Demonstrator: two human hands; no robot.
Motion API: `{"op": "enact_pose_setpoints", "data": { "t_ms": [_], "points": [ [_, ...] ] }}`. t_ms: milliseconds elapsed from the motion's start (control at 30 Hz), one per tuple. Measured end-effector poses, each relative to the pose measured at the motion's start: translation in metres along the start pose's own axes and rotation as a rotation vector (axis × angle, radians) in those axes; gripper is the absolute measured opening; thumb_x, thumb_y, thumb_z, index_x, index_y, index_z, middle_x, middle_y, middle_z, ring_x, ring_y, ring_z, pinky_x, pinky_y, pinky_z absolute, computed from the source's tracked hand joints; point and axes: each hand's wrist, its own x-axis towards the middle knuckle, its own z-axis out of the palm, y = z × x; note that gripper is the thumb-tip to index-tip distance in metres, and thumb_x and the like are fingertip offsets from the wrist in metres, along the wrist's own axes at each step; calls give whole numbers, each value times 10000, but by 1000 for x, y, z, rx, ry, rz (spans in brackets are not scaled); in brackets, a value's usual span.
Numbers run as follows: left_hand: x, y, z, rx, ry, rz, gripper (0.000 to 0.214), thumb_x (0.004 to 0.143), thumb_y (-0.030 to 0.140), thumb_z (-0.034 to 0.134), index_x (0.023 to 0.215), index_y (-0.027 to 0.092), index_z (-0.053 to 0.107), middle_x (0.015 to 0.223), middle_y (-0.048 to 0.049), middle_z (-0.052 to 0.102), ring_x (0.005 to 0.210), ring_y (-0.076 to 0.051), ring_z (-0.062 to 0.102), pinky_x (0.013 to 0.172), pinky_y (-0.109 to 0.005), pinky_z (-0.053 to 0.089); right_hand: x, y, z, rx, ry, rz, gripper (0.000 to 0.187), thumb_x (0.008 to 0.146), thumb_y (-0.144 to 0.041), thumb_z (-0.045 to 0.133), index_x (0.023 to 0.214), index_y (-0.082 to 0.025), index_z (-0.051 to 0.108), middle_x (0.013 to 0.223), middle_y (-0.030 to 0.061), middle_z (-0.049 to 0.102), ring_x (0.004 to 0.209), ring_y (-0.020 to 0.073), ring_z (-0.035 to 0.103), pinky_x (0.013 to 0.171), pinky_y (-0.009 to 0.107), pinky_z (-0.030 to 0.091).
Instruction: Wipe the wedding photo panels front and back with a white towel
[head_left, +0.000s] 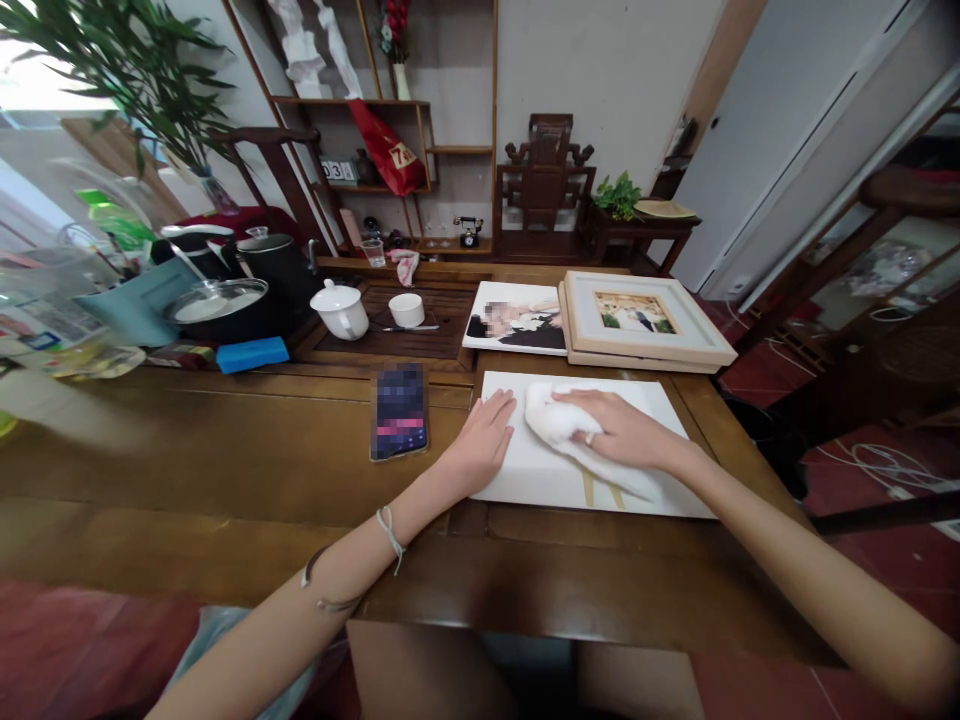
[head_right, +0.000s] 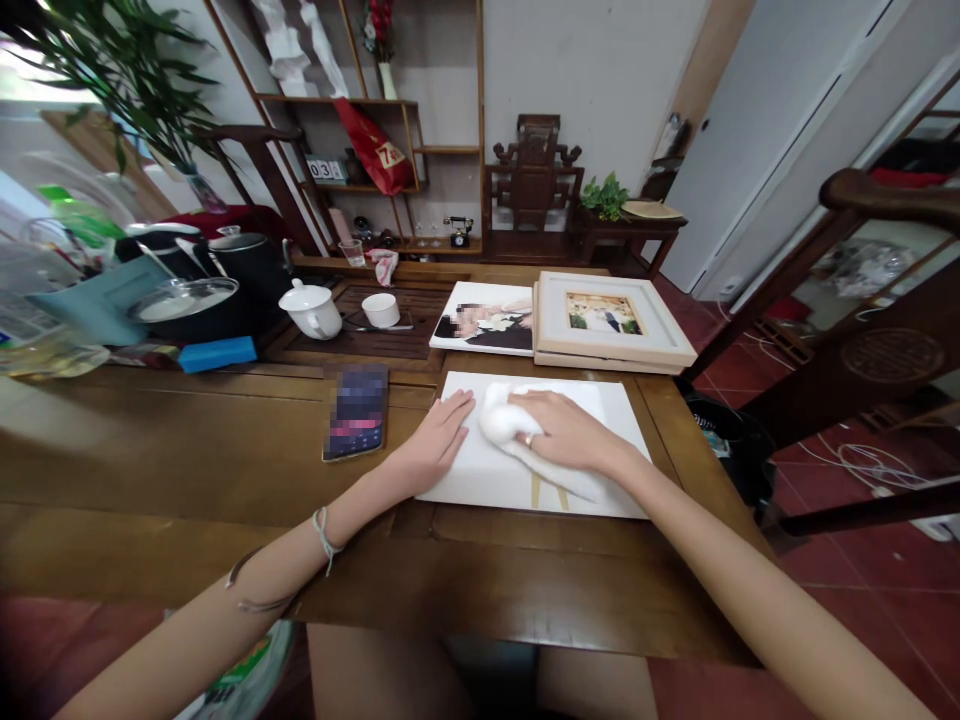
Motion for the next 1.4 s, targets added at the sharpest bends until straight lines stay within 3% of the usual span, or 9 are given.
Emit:
{"op": "enact_pose_setpoints", "data": {
  "t_ms": [133, 367, 600, 733, 833, 1033, 1133, 1267, 1400],
  "points": [
    [1, 3, -3, -28, -9, -3, 484, 956, 211, 284, 1427, 106, 315, 1529, -152, 307, 1440, -260, 224, 1177, -503, 169, 44, 3, -6, 186, 31, 39, 230, 792, -185, 451, 933, -185, 633, 932, 57, 708, 821, 232, 628, 746, 350, 460],
    [2, 3, -5, -26, 15, 20, 464, 947, 211, 313, 1386, 73, 372, 1495, -184, 347, 1421, -277, 266, 1178, -503, 177, 75, -2, 5, 195, 49, -5, 215, 790, -181, 467, 948, -184, 614, 998, 56, 696, 870, 214, 604, 763, 304, 430],
    [0, -1, -1, -14, 8, 7, 472, 955, 230, 283, 1405, 108, 356, 1515, -160, 338, 1438, -248, 241, 1175, -498, 191, 40, 20, -9, 50, 36, 54, 284, 772, -167, 445, 994, -186, 622, 953, 91, 698, 870, 278, 612, 779, 375, 434],
    [0, -2, 0, 0, 10, 15, 464, 957, 237, 285, 1393, 100, 369, 1514, -169, 338, 1438, -243, 241, 1175, -497, 192, 6, 51, -12, -81, 78, 148, 426, 770, -192, 431, 1159, -158, 603, 1197, 131, 650, 1082, 350, 582, 904, 476, 429],
    [0, -1, -1, 5, 5, 15, 463, 959, 231, 288, 1394, 93, 368, 1514, -168, 339, 1439, -244, 239, 1180, -488, 184, -27, 64, -6, -162, 110, 186, 566, 761, -205, 444, 1320, -143, 515, 1402, 123, 510, 1283, 359, 447, 1013, 526, 381],
    [-1, 1, -2, -3, 13, 14, 458, 965, 239, 290, 1398, 113, 371, 1515, -154, 343, 1437, -243, 244, 1177, -492, 191, -101, 32, 2, -92, 40, -8, 748, 630, -112, 480, 1371, -213, 486, 1448, 66, 457, 1377, 284, 334, 1133, 567, 245],
    [-1, 1, -3, -4, 10, 17, 459, 968, 243, 289, 1403, 120, 368, 1516, -146, 345, 1439, -242, 239, 1179, -484, 190, -126, 12, 0, -29, -30, 2, 797, 563, -73, 466, 1335, -261, 521, 1454, 24, 447, 1387, 260, 314, 1149, 557, 233],
    [-1, 3, -3, -4, 8, 8, 466, 963, 246, 293, 1401, 110, 374, 1510, -150, 355, 1436, -250, 247, 1177, -489, 200, -128, 17, -1, 2, -58, 84, 698, 596, -93, 486, 1269, -264, 564, 1454, 20, 451, 1382, 270, 329, 1129, 546, 286],
    [-1, 4, -4, -7, -1, -4, 467, 964, 243, 294, 1402, 103, 375, 1517, -147, 343, 1439, -247, 238, 1184, -477, 181, -94, 49, -1, -51, 43, 121, 635, 690, -157, 506, 1324, -198, 512, 1463, 84, 438, 1370, 293, 348, 1110, 558, 296]
  ]
}}
